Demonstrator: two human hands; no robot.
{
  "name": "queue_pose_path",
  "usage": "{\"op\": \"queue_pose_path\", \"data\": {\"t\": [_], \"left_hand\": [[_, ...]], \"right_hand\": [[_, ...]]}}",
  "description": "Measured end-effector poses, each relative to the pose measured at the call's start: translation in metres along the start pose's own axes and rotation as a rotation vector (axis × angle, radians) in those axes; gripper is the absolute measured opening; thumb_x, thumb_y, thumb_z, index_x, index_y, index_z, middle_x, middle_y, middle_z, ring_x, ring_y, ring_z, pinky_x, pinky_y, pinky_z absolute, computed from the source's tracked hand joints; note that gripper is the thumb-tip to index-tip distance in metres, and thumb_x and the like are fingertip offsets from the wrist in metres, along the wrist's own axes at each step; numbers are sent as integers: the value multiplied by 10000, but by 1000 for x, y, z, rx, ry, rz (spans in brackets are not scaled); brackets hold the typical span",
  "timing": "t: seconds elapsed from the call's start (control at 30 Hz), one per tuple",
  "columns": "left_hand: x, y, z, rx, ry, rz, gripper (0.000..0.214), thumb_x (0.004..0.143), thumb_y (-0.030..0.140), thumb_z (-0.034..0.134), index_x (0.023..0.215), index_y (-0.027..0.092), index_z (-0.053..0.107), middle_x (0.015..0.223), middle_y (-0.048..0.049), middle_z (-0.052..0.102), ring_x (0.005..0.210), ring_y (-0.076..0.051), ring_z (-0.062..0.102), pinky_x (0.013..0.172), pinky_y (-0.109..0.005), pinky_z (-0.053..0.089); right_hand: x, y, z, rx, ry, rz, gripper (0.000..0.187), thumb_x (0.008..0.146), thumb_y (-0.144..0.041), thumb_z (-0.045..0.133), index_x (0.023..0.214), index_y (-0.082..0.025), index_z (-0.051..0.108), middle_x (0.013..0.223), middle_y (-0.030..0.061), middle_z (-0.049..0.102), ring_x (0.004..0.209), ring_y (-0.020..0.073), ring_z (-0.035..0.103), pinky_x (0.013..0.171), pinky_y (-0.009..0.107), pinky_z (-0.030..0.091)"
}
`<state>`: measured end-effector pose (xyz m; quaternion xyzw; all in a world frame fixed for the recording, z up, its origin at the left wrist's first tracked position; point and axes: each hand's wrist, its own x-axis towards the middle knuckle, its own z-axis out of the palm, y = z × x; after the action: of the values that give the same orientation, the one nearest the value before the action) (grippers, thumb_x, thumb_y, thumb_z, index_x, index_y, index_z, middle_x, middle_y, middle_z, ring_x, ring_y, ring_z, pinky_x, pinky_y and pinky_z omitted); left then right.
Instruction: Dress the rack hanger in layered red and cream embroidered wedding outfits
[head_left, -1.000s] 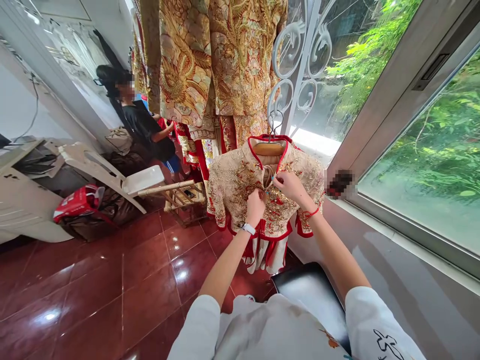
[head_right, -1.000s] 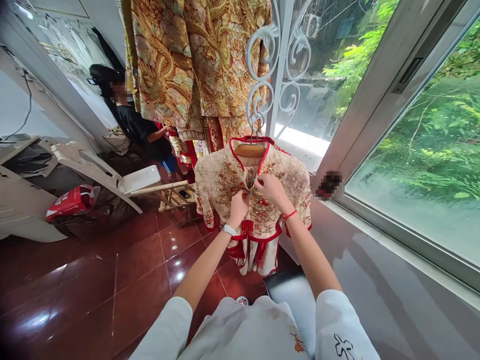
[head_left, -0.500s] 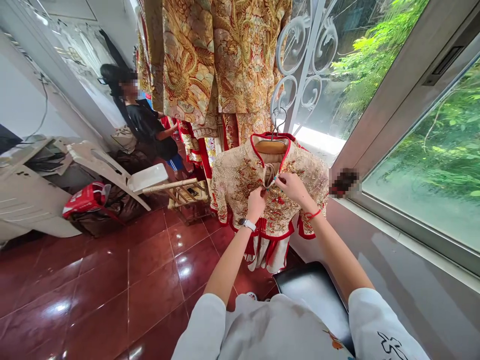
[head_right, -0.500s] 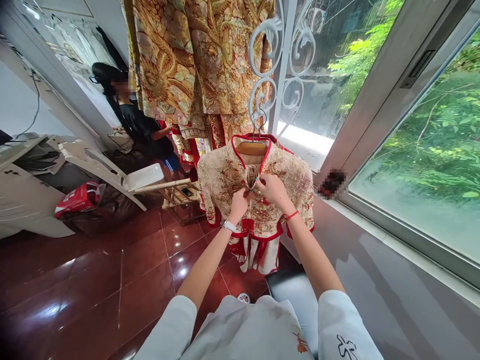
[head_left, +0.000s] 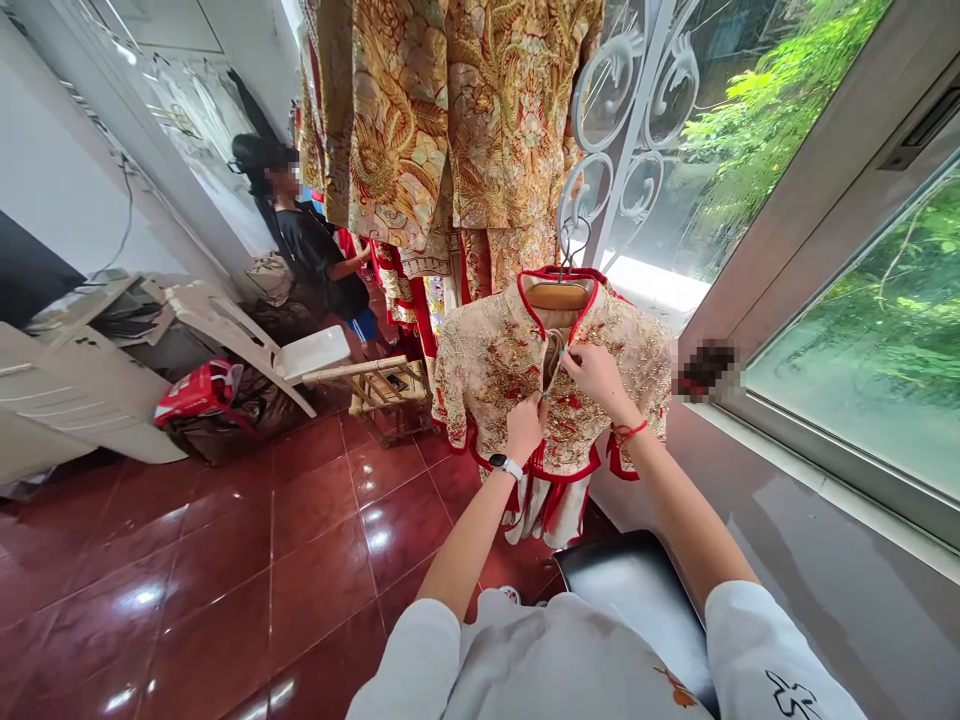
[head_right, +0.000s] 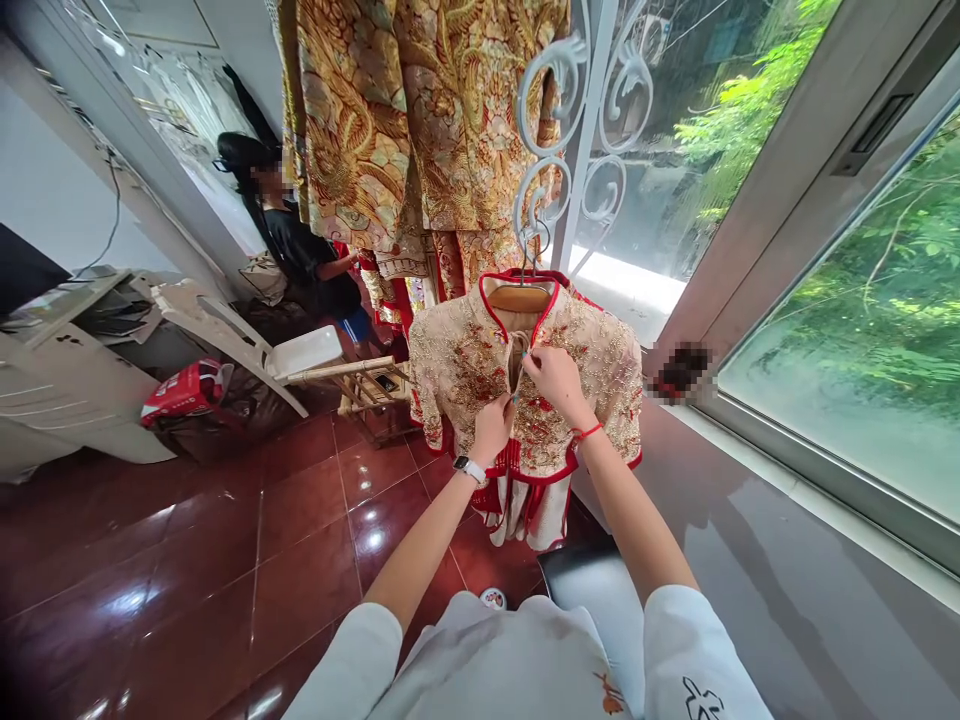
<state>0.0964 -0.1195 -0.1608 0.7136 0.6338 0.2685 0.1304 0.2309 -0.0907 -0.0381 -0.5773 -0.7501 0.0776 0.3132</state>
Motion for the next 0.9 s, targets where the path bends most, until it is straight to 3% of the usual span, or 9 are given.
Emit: {"op": "queue_pose_path", "data": {"t": [0.13, 0.33, 0.53, 0.7, 0.8, 0.9], "left_hand": [[-28, -22, 34, -28, -100, -87, 314, 1057, 269, 363, 1083, 165, 658, 947, -122, 752, 822, -237, 717, 662, -284, 410], [-76, -49, 89, -152, -86, -198, 362, 1066, 287, 332, 1018, 175, 673, 959, -114, 748, 898, -225, 702, 740, -286, 402], [-116, -76, 115, -189, -270, -340, 309, 1032, 262, 396, 1014, 187, 696, 1035, -128, 755, 982, -251, 694, 779, -305, 403], [-137, -84, 128, -248, -279, -374, 309, 1020, 234, 381, 971, 206, 685, 1046, -107, 755, 1018, -234, 684, 826, -300, 426], [-136, -86, 132, -306, -273, -366, 291, 1006, 237, 406, 933, 204, 685, 982, -89, 754, 954, -214, 689, 831, -292, 439], [-134, -88, 134, -364, -253, -370, 284, 990, 294, 445, 881, 199, 688, 862, -70, 735, 846, -207, 682, 789, -294, 456]], "right_hand": [[-2, 6, -1, 25, 6, 11, 375, 878, -239, 463, 541, -227, 301, 489, -36, 331, 488, 113, 256, 563, 282, 214], [-4, -1, -5, 57, 98, 8, 376, 858, -222, 448, 556, -232, 225, 478, -50, 238, 495, 106, 190, 556, 302, 169], [-1, 0, -15, 107, 256, 45, 368, 856, -215, 438, 566, -235, 212, 490, -42, 235, 518, 111, 223, 561, 304, 174], [-4, 8, -21, 102, 204, -19, 392, 905, -263, 442, 576, -232, 231, 491, -46, 278, 510, 110, 218, 559, 299, 178], [-25, 13, 2, 84, 200, 66, 374, 956, -352, 443, 611, -221, 384, 553, -16, 470, 521, 121, 363, 563, 278, 233], [-69, 20, 54, -34, -92, 236, 406, 946, -485, 531, 657, -201, 555, 667, 42, 635, 603, 162, 550, 581, 266, 308]]}}
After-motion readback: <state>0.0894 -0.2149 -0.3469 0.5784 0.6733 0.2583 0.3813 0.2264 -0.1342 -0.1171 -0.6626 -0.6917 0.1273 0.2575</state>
